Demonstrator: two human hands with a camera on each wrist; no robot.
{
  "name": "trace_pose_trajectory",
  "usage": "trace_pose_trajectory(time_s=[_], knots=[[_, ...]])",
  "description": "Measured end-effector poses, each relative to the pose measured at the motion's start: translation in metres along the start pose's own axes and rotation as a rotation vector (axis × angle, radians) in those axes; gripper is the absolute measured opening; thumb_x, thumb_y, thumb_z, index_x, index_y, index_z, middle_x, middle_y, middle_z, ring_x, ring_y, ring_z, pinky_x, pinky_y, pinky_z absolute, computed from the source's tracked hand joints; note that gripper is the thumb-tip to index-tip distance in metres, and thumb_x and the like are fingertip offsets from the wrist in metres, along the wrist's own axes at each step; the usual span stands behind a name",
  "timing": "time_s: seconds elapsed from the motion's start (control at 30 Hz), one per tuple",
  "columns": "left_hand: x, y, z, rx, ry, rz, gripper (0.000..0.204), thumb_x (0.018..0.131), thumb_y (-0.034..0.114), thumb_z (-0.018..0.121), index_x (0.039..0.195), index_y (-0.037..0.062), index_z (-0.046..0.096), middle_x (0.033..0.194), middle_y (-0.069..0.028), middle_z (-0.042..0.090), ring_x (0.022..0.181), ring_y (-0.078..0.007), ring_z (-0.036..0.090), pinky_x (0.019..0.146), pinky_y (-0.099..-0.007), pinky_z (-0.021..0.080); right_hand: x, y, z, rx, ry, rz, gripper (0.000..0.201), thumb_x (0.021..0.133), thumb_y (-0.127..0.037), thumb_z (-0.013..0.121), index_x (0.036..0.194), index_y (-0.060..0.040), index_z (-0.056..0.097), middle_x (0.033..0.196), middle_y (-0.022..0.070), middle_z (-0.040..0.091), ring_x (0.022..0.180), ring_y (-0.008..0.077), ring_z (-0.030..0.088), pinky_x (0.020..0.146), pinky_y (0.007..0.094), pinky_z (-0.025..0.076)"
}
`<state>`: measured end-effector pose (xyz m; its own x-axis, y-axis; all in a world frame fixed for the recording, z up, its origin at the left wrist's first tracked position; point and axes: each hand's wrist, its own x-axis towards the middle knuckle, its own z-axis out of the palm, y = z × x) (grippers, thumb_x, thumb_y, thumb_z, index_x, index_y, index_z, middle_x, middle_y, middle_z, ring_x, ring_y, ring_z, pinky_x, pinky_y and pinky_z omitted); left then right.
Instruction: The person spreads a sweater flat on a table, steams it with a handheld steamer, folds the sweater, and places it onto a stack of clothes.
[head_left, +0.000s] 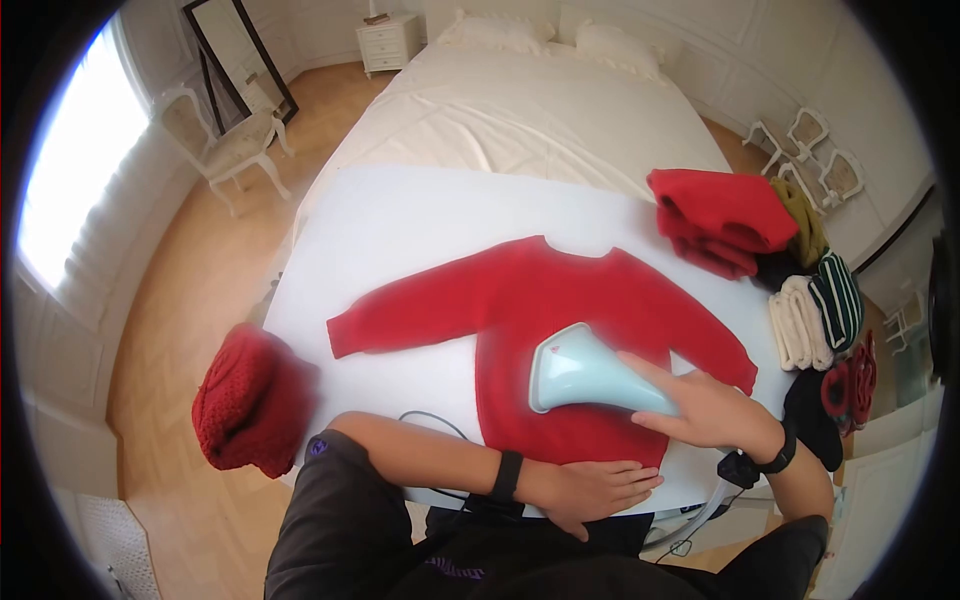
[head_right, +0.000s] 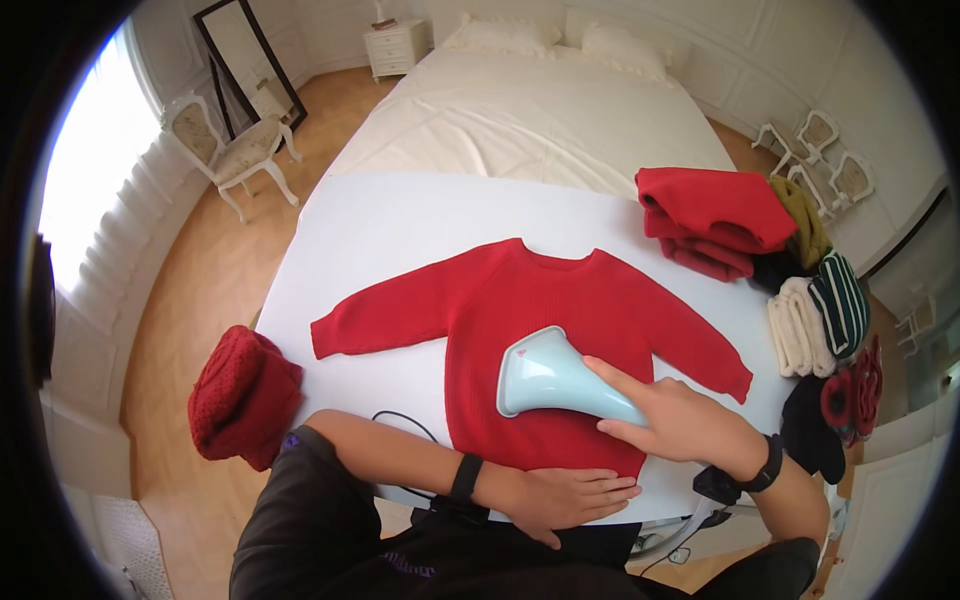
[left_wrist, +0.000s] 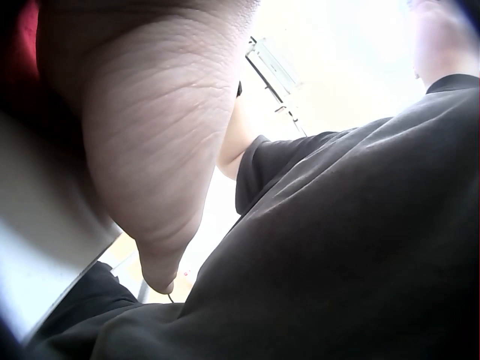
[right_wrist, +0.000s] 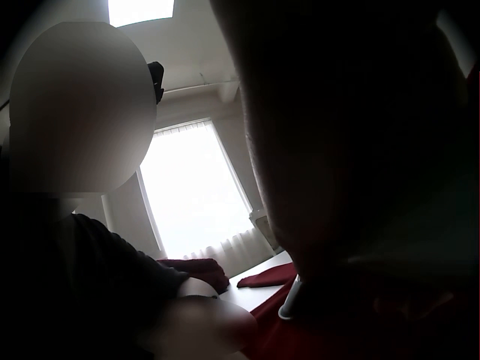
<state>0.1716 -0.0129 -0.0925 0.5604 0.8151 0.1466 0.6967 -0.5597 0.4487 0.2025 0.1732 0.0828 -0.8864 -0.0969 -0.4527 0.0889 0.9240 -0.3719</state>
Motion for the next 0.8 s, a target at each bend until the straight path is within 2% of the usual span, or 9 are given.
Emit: trace_pose_trajectory(time_s=[0.1, 0.17, 0.27, 0.4, 0.47, 0.5, 0.57, 0.67, 0.8], knots=[[0.0, -0.001, 0.004, 0.011, -0.013, -0.001, 0.119, 0.084, 0.048, 0.083, 0.161, -0.0174, 0.02, 0.174, -0.0341, 0.011, 0.165, -0.0414, 0.01, 0.133, -0.0508, 0.014, 0.033, -0.008, 0.002, -0.054, 0.048, -0.149, 0.08, 0.102, -0.037, 0.066, 0.17, -0.02, 0.027, 0.086, 0.0291, 0.07, 0.076, 0.0456, 0.071, 0.078, 0.0483, 0.057], [0.001, -0.003, 0.006, 0.051, 0.021, 0.027, 0.124, 0.083, 0.055, 0.082, 0.159, -0.0204, 0.02, 0.173, -0.036, 0.011, 0.164, -0.0425, 0.011, 0.133, -0.0499, 0.014, 0.049, -0.021, -0.001, -0.06, 0.031, -0.167, 0.077, 0.105, -0.041, 0.06, 0.17, -0.0196, 0.024, 0.069, 0.0249, 0.067, 0.064, 0.0424, 0.071, 0.068, 0.0491, 0.059], [0.001, -0.002, -0.004, 0.013, -0.044, 0.014, 0.122, 0.083, 0.051, 0.083, 0.161, -0.0175, 0.02, 0.174, -0.0342, 0.01, 0.165, -0.0418, 0.009, 0.133, -0.051, 0.014, 0.063, -0.036, -0.003, 0.024, 0.03, -0.135, 0.077, 0.105, -0.042, 0.06, 0.17, -0.0199, 0.025, 0.069, 0.0255, 0.067, 0.065, 0.0424, 0.071, 0.066, 0.0512, 0.058], [-0.001, 0.0, -0.012, -0.039, -0.044, 0.014, 0.123, 0.082, 0.053, 0.084, 0.16, -0.0174, 0.02, 0.174, -0.0342, 0.011, 0.165, -0.042, 0.009, 0.133, -0.0512, 0.014, 0.039, -0.021, -0.001, 0.025, 0.062, -0.125, 0.077, 0.105, -0.041, 0.062, 0.17, -0.0204, 0.027, 0.071, 0.0237, 0.068, 0.067, 0.0423, 0.072, 0.069, 0.0486, 0.059], [-0.003, 0.001, -0.011, -0.046, -0.013, 0.007, 0.12, 0.082, 0.052, 0.084, 0.159, -0.0176, 0.024, 0.173, -0.0342, 0.012, 0.164, -0.042, 0.01, 0.134, -0.0513, 0.015, 0.009, 0.014, 0.009, -0.053, 0.27, -0.348, 0.079, 0.102, -0.039, 0.068, 0.169, -0.0217, 0.031, 0.075, 0.022, 0.071, 0.068, 0.0419, 0.072, 0.073, 0.0445, 0.059], [-0.003, 0.005, -0.012, -0.051, -0.011, 0.011, 0.12, 0.082, 0.052, 0.084, 0.159, -0.0176, 0.024, 0.173, -0.0342, 0.012, 0.164, -0.042, 0.01, 0.134, -0.0513, 0.015, -0.007, 0.023, 0.011, -0.052, 0.266, -0.343, 0.079, 0.102, -0.039, 0.068, 0.169, -0.0217, 0.031, 0.075, 0.022, 0.071, 0.068, 0.0419, 0.072, 0.073, 0.0445, 0.059], [-0.001, 0.018, -0.018, 0.117, -0.032, -0.023, 0.115, 0.084, 0.05, 0.084, 0.158, -0.0176, 0.028, 0.173, -0.0343, 0.013, 0.164, -0.0418, 0.011, 0.134, -0.0506, 0.016, -0.052, 0.03, 0.006, 0.115, 0.149, -0.1, 0.082, 0.098, -0.037, 0.075, 0.169, -0.0243, 0.036, 0.081, 0.0207, 0.073, 0.069, 0.0398, 0.074, 0.077, 0.0402, 0.058], [-0.001, 0.03, -0.009, 0.011, 0.007, 0.04, 0.11, 0.085, 0.047, 0.084, 0.157, -0.0173, 0.031, 0.173, -0.0339, 0.016, 0.164, -0.0408, 0.012, 0.133, -0.0495, 0.017, -0.101, 0.038, 0.008, 0.164, 0.001, 0.163, 0.084, 0.096, -0.039, 0.078, 0.168, -0.0276, 0.038, 0.084, 0.0218, 0.074, 0.07, 0.0373, 0.075, 0.076, 0.0385, 0.058], [-0.006, 0.02, 0.012, -0.025, -0.002, 0.009, 0.117, 0.079, 0.048, 0.087, 0.156, -0.019, 0.031, 0.172, -0.0359, 0.018, 0.164, -0.0403, 0.016, 0.133, -0.0466, 0.019, -0.136, 0.051, 0.011, 0.166, -0.118, 0.205, 0.084, 0.096, -0.042, 0.078, 0.168, -0.0309, 0.036, 0.084, 0.0202, 0.075, 0.07, 0.0356, 0.075, 0.075, 0.0368, 0.057]])
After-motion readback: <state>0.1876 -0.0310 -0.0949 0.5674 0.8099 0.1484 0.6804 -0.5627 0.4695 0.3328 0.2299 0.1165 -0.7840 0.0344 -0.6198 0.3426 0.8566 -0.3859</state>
